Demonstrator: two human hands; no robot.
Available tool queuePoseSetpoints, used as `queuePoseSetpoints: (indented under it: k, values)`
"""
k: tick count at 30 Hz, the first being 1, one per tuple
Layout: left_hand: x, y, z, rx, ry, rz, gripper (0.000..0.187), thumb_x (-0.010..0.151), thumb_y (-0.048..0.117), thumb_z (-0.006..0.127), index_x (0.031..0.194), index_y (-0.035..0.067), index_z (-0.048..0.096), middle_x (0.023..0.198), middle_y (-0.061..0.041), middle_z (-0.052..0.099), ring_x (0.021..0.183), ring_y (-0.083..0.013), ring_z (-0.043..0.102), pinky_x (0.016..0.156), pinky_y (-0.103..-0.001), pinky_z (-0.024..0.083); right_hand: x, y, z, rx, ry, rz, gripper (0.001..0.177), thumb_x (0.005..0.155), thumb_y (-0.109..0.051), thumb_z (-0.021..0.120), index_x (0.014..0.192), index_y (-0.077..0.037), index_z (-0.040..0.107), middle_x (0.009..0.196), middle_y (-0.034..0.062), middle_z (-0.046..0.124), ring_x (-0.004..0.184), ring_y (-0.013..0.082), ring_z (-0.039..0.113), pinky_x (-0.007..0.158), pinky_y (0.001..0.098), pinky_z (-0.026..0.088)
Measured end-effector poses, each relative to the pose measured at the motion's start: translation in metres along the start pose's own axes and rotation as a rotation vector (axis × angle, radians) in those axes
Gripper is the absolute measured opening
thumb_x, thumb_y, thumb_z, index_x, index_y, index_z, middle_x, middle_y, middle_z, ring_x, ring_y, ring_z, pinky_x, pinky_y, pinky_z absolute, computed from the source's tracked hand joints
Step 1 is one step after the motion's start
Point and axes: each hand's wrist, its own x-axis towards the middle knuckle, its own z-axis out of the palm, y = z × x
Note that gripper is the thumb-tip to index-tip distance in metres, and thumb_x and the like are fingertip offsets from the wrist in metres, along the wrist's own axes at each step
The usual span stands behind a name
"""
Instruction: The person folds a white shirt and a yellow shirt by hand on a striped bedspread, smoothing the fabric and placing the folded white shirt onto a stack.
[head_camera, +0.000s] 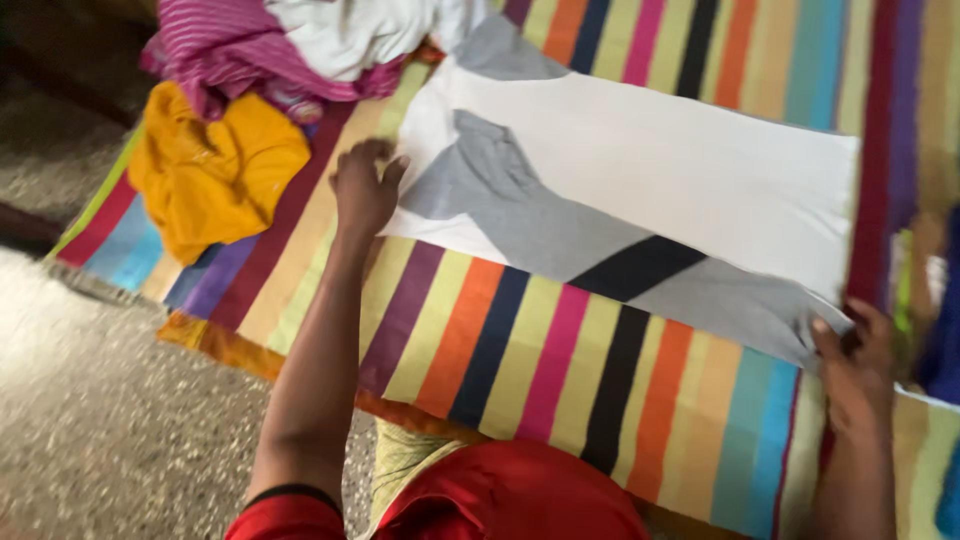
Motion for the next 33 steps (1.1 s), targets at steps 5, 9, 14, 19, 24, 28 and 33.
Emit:
queuePoseSetpoints:
  k: [5,9,14,19,24,28,33]
  values:
    - [-0.062,-0.017,-0.03,-0.21,0.061,-0.193,0.027,0.096,0.036,0.073,0.109,0.013,0.074,0.108,-0.01,0.064,0.11,-0.0309,0.056,0.093,-0.048,0.043,0.0,0.015,-0.008,0.028,0.002,0.004,0.045,0.106,-0.003,0.073,0.143,0.0,0.046,0.116,0.0076,0.063,0.101,0.0124,0.057,0.089,0.0271,0.047]
    - [-0.054,0.008,-0.015,0.131,-0.08,-0.054,0.037,0.093,0.045,0.078,0.101,0.01,0.075,0.105,-0.011,0.066,0.11,-0.0341,0.05,0.092,-0.056,0.03,0.03,0.007,0.006,0.068,0.003,0.044,0.046,0.103,-0.002,0.073,0.142,-0.001,0.048,0.12,0.0074,0.066,0.111,0.0133,0.061,0.093,0.0267,0.05]
    - [-0.043,-0.002,0.011,0.251,-0.139,0.0,0.019,0.089,0.032,0.075,0.09,0.014,0.074,0.103,-0.009,0.068,0.109,-0.0321,0.052,0.088,-0.053,0.03,0.034,-0.036,0.023,-0.141,0.099,-0.095,0.048,0.101,0.007,0.072,0.144,0.002,0.051,0.123,0.0116,0.066,0.115,0.0172,0.065,0.099,0.0298,0.052]
    - [-0.037,-0.013,0.003,-0.423,0.018,-0.076,0.02,0.096,0.018,0.071,0.095,0.006,0.055,0.069,-0.01,0.054,0.066,-0.0304,0.053,0.065,-0.045,0.045,0.039,-0.094,0.027,0.036,0.224,-0.043,0.027,0.108,-0.004,0.063,0.133,-0.005,0.054,0.114,-0.0002,0.063,0.098,0.0101,0.06,0.086,0.0254,0.05]
    - [-0.017,-0.006,0.0,-0.315,0.011,-0.001,0.018,0.102,0.015,0.068,0.098,0.005,0.053,0.075,-0.016,0.06,0.071,-0.0377,0.059,0.063,-0.046,0.045,0.071,-0.06,0.033,-0.135,0.299,-0.395,0.039,0.097,0.01,0.064,0.131,-0.003,0.051,0.106,0.0121,0.057,0.097,0.0219,0.054,0.086,0.0345,0.045]
    - [-0.006,-0.011,-0.006,0.048,-0.16,0.043,0.032,0.091,0.034,0.074,0.099,0.008,0.058,0.077,-0.017,0.071,0.077,-0.0406,0.068,0.065,-0.053,0.047,0.082,0.008,0.037,-0.128,0.21,-0.295,0.036,0.101,0.01,0.069,0.132,0.001,0.052,0.11,0.0052,0.058,0.101,0.0134,0.058,0.092,0.0286,0.047]
    - [0.012,-0.011,0.001,0.15,-0.142,0.103,0.04,0.096,0.044,0.07,0.108,0.007,0.061,0.083,-0.018,0.072,0.082,-0.0407,0.069,0.069,-0.055,0.05,0.085,0.032,0.026,-0.117,0.168,-0.16,0.038,0.101,0.004,0.071,0.134,-0.002,0.053,0.106,0.0041,0.061,0.095,0.0124,0.058,0.086,0.0278,0.047]
